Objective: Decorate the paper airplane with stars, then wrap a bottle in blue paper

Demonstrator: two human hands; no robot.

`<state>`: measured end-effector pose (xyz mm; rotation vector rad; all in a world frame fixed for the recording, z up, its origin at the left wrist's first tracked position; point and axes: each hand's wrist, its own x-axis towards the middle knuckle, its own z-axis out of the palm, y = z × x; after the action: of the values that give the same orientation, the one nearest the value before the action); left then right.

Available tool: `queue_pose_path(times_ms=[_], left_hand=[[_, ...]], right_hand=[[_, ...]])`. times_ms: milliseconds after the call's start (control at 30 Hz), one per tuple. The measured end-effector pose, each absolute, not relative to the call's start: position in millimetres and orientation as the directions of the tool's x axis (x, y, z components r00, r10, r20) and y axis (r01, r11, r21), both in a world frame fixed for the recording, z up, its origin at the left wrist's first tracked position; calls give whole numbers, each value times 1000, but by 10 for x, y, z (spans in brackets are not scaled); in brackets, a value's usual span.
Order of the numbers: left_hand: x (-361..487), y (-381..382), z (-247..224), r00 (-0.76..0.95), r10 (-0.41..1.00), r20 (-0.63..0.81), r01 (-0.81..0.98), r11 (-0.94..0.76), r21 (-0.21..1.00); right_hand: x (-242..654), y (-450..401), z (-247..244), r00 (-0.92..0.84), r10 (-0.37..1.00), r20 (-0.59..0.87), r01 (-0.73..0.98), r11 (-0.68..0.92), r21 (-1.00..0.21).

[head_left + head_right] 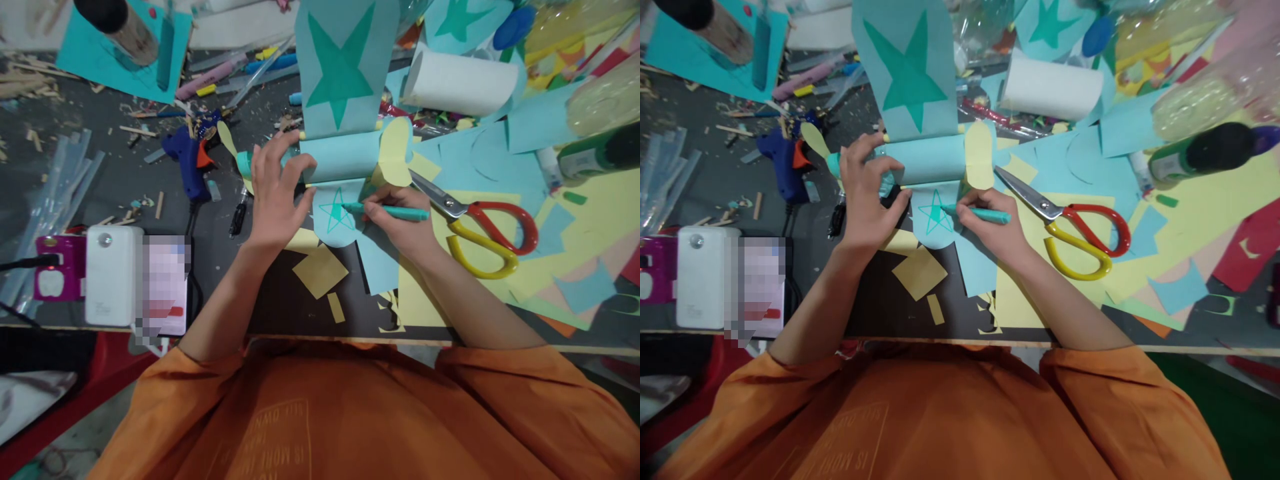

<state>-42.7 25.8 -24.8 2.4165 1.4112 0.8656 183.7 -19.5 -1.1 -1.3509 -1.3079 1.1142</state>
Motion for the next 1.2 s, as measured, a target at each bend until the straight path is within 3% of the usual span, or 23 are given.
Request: queue_pose_path(times_ms=[233,433,667,967,1200], left_hand=[[-432,254,-295,355,801,482,712,-566,415],[-411,244,-274,343,820,458,739,-537,407],[-401,213,-197,311,875,370,734,-468,492],[-436,252,-282,319,870,375,708,-482,516],[-419,234,-248,330,842,427,738,-512,439]], right_hand=[[1848,-198,1,8,999,-36,222,-37,-974],[1848,-191,-6,-2,1000,-13,206,-12,-978],[1862,-190,0,-32,999,8,223,15,-975],[1847,-197,15,-12,1000,18,207,20,-978],[1859,-196,53,-64,998,-15,230,1,-973]])
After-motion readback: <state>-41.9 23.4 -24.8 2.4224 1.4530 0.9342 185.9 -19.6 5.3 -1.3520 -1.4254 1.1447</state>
